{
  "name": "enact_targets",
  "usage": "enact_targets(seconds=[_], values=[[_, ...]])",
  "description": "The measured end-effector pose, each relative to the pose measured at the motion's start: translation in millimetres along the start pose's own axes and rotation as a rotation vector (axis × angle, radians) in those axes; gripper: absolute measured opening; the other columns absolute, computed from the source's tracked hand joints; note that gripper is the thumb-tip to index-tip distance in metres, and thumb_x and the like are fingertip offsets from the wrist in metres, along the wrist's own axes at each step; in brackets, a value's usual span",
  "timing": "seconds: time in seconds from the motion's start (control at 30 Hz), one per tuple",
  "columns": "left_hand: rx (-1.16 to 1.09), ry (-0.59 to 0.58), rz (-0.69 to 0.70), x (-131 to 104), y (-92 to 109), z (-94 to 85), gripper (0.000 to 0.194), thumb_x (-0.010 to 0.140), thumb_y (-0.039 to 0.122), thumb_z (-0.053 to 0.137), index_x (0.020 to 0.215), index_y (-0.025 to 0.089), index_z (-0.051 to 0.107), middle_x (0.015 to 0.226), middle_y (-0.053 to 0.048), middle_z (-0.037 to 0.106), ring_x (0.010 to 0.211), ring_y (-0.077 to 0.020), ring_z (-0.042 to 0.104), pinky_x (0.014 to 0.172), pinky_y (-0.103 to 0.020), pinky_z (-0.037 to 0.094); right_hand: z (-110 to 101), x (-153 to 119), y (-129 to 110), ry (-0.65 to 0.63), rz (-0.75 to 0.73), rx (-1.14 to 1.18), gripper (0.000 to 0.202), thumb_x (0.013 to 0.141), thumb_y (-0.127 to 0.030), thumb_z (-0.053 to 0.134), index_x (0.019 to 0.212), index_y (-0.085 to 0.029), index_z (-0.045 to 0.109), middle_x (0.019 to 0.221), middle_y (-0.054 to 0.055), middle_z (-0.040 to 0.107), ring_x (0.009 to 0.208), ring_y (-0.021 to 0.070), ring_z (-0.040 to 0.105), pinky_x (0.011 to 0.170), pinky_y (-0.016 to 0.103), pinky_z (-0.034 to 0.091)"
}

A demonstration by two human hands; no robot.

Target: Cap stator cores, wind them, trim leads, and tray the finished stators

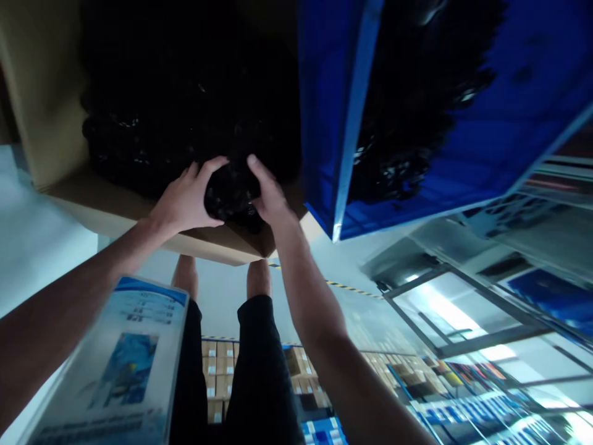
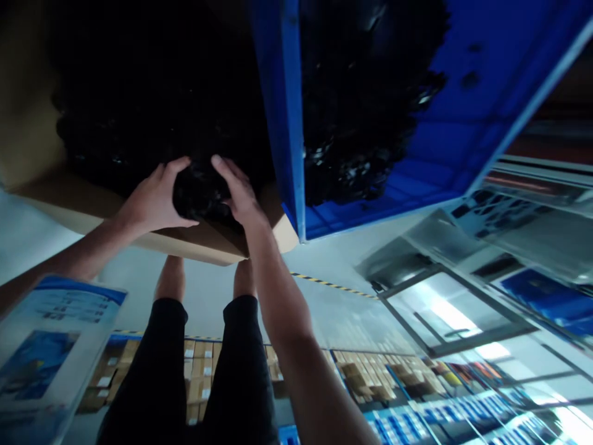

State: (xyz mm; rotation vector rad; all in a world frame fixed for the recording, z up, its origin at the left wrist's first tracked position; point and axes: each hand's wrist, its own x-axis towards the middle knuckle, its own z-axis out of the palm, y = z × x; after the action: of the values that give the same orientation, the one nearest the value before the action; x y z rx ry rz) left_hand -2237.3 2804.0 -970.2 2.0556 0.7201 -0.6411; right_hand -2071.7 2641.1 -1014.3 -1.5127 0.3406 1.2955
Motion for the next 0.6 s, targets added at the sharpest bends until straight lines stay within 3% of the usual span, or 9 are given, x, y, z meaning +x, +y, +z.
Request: enact_targets(seconds=[0.17, 0.3, 0.37, 0.47, 0.6], values=[[-0.105, 0.193, 0.008, -64.1, 6.1, -33.4, 0.150, 0.062, 0.068, 0.107, 0.190, 0.067, 0.028, 0.189, 0.001, 0.061, 0.167, -0.0582, 0.068, 0.131, -0.077, 0.067, 41.1, -58.8, -41.8, -0.187, 0.051, 0.126, 0.074, 0.092, -0.078, 0.101, 0.147, -0.032, 0.086, 0.139, 0.005, 0.088, 0.161, 0.0385, 0.074, 0.135, 0.063, 0.066], [-0.065, 0.258, -0.031, -92.9, 36.0, -67.7, 0.155, 0.061, 0.073, 0.103, 0.191, 0.075, 0.020, 0.194, 0.010, 0.058, 0.169, -0.0591, 0.067, 0.127, -0.081, 0.068, 55.5, -102.8, -90.4, -0.247, 0.002, 0.147, 0.056, 0.100, -0.068, 0.098, 0.141, -0.033, 0.085, 0.129, 0.002, 0.090, 0.158, 0.0368, 0.076, 0.139, 0.064, 0.063], [-0.053, 0.239, -0.013, -97.4, 62.3, -86.2, 0.154, 0.064, 0.077, 0.101, 0.191, 0.076, 0.016, 0.194, 0.010, 0.056, 0.171, -0.0600, 0.065, 0.126, -0.084, 0.067, 50.5, -121.2, -116.7, -0.263, -0.074, 0.149, 0.047, 0.105, -0.062, 0.093, 0.140, -0.032, 0.084, 0.131, 0.001, 0.091, 0.160, 0.0360, 0.076, 0.141, 0.064, 0.062], [-0.032, 0.199, 0.080, -90.2, 114.0, -108.4, 0.153, 0.071, 0.079, 0.101, 0.192, 0.074, 0.008, 0.197, 0.009, 0.050, 0.178, -0.0604, 0.056, 0.130, -0.084, 0.066, 27.0, -140.6, -158.0, -0.233, -0.234, 0.090, 0.033, 0.112, -0.055, 0.082, 0.134, -0.031, 0.086, 0.134, -0.002, 0.092, 0.167, 0.0352, 0.073, 0.143, 0.064, 0.062], [-0.003, 0.241, 0.266, -54.2, 195.0, -123.0, 0.141, 0.082, 0.065, 0.108, 0.193, 0.057, 0.021, 0.200, 0.002, 0.046, 0.183, -0.0583, 0.049, 0.144, -0.073, 0.062, -24.8, -146.2, -220.6, -0.158, -0.399, 0.005, 0.030, 0.115, -0.056, 0.074, 0.127, -0.035, 0.092, 0.139, -0.004, 0.093, 0.181, 0.0326, 0.061, 0.141, 0.052, 0.065]])
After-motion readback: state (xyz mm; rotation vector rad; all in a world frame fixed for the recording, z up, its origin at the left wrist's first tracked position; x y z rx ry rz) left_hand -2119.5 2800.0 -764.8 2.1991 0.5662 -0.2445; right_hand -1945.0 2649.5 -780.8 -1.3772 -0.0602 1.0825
